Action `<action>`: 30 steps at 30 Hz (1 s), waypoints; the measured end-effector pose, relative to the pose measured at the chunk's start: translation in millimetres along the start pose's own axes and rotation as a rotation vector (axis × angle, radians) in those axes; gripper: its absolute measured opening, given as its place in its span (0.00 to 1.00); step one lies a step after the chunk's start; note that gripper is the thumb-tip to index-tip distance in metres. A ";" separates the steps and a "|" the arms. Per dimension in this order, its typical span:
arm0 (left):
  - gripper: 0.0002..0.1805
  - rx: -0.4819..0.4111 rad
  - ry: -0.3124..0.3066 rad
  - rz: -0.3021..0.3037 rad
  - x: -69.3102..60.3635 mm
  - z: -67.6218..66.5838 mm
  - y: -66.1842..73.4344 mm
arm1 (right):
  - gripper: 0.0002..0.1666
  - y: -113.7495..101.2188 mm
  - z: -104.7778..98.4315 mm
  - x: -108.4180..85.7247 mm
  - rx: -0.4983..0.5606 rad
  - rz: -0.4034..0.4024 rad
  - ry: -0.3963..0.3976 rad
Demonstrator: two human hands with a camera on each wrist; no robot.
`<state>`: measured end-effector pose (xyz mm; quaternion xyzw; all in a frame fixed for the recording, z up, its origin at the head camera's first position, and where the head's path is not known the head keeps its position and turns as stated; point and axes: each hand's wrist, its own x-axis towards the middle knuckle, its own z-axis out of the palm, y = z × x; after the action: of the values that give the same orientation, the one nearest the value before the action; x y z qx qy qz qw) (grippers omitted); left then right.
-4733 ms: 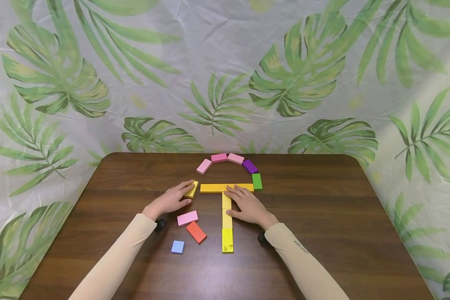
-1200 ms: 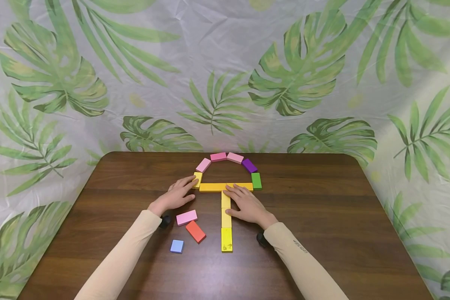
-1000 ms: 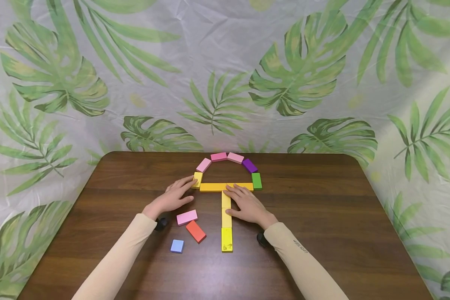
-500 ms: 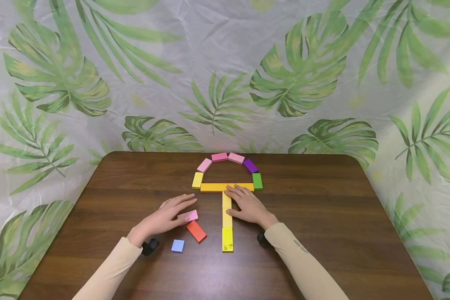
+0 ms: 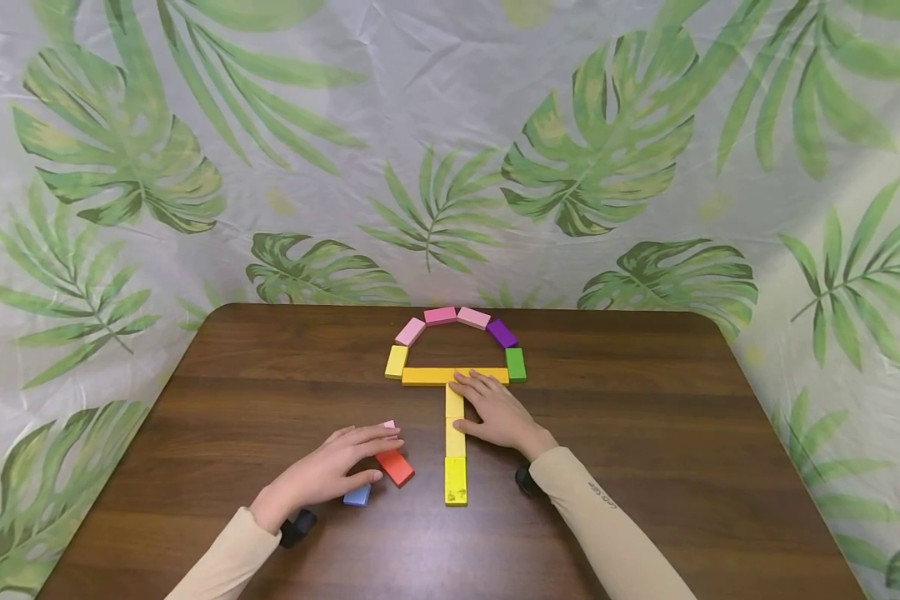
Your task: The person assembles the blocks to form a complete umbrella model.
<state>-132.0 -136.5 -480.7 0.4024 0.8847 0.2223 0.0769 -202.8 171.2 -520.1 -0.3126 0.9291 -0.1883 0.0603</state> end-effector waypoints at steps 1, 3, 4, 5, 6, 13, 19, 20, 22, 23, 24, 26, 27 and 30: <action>0.25 0.004 -0.008 0.001 -0.8 1.5 1.6 | 0.42 0.1 0.0 -0.1 0.001 -0.001 0.001; 0.25 0.018 -0.027 -0.005 -2.4 4.0 4.6 | 0.42 0.2 0.1 0.0 0.001 -0.003 0.003; 0.25 0.023 -0.036 -0.008 -3.0 5.3 5.8 | 0.42 0.2 0.0 -0.1 0.001 -0.004 0.004; 0.25 0.026 -0.043 -0.010 -3.7 6.5 7.1 | 0.42 0.2 0.1 0.0 0.000 -0.005 0.006; 0.25 0.030 -0.050 -0.014 -4.3 7.8 8.2 | 0.42 0.2 0.0 0.0 0.001 -0.006 0.006; 0.24 0.070 -0.059 -0.011 -6.4 15.3 12.7 | 0.42 -0.3 -0.7 -0.1 -0.003 -0.002 -0.002; 0.24 0.101 -0.027 0.019 -7.8 19.2 16.2 | 0.42 -1.8 -1.7 -0.8 0.001 -0.008 0.006; 0.24 0.108 -0.018 0.025 -8.4 19.6 16.5 | 0.42 -1.9 -1.8 -1.0 0.001 -0.012 0.010; 0.25 0.115 0.008 0.046 -9.6 20.5 17.7 | 0.42 -2.4 -2.0 -1.2 0.004 -0.011 0.009; 0.25 0.118 0.015 0.048 -10.2 20.6 18.7 | 0.42 -2.5 -2.0 -1.2 0.002 -0.010 0.007; 0.25 0.120 0.018 0.050 -10.9 21.3 19.6 | 0.42 -2.6 -2.0 -1.2 0.003 -0.011 0.006; 0.25 0.128 0.015 0.052 -11.9 22.4 22.3 | 0.42 -2.9 -2.3 -1.3 0.006 -0.015 0.008; 0.24 0.129 0.013 0.052 -12.1 23.1 23.8 | 0.42 -3.0 -2.4 -1.2 0.007 -0.013 0.005; 0.24 0.140 0.000 0.058 -12.4 25.7 27.9 | 0.41 -3.1 -2.7 -0.9 0.009 -0.016 0.008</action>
<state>-96.8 -121.1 -491.4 0.4323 0.8861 0.1621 0.0418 -201.0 170.3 -516.5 -0.3191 0.9259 -0.1943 0.0564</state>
